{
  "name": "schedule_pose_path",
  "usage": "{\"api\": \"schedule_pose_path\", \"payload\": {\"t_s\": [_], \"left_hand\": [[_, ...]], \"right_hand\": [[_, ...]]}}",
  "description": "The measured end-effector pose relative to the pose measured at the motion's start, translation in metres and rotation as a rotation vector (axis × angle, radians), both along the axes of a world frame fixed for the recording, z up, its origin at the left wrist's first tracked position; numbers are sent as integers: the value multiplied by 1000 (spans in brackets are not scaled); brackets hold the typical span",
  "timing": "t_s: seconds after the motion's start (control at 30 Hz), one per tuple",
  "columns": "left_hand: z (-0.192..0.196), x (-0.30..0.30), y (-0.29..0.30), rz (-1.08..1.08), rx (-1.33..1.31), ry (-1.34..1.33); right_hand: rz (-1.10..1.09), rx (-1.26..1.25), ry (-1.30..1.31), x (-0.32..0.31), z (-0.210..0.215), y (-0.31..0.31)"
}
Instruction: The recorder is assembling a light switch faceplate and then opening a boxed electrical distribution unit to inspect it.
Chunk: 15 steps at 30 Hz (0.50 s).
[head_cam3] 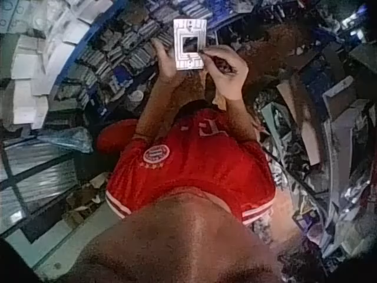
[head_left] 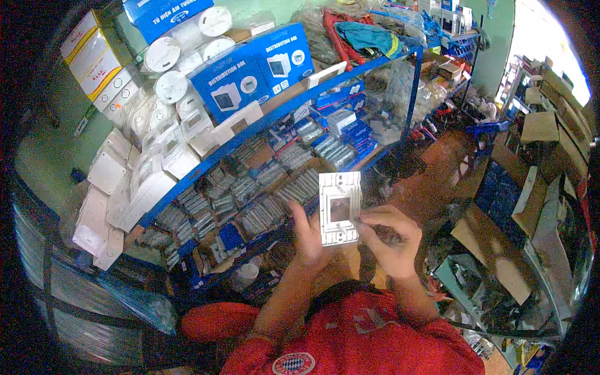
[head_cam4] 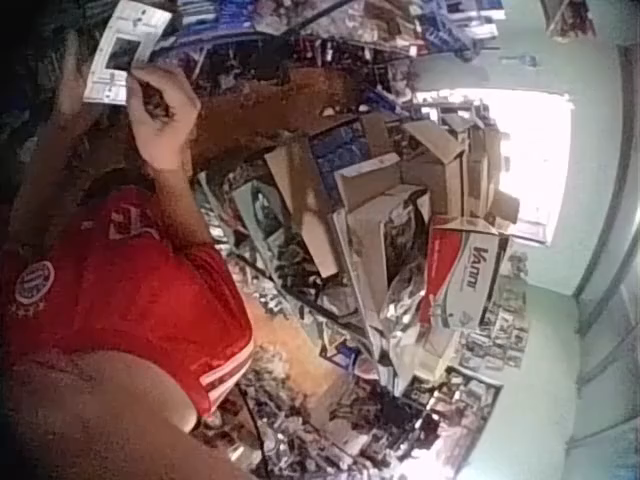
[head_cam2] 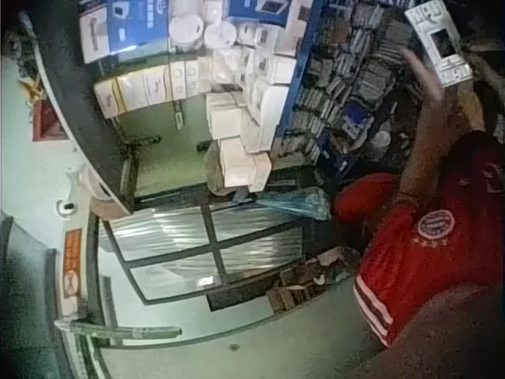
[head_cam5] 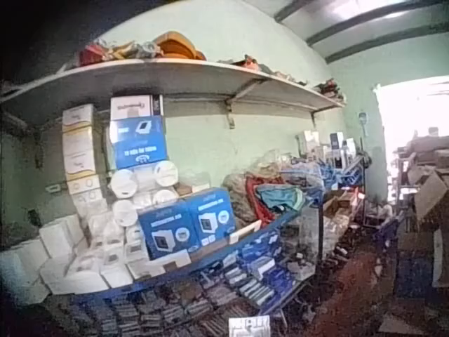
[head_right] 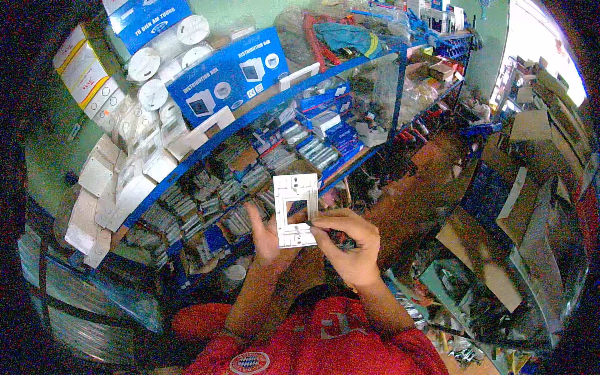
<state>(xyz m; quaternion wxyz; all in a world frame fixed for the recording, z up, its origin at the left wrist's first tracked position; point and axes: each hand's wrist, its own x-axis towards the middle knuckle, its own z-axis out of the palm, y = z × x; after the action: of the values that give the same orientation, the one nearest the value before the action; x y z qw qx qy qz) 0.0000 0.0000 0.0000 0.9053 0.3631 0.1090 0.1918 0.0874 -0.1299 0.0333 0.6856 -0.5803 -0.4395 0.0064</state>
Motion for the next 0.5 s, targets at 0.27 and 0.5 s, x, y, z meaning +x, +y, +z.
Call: {"api": "schedule_pose_path", "payload": {"t_s": [0.27, 0.5], "left_hand": [[10, -32, 13, 25, -65, -93], [27, -74, 32, 180, 501, 173]], "right_hand": [[-44, -25, -201, -47, 21, 25], [2, -185, -247, -78, 25, 67]]}}
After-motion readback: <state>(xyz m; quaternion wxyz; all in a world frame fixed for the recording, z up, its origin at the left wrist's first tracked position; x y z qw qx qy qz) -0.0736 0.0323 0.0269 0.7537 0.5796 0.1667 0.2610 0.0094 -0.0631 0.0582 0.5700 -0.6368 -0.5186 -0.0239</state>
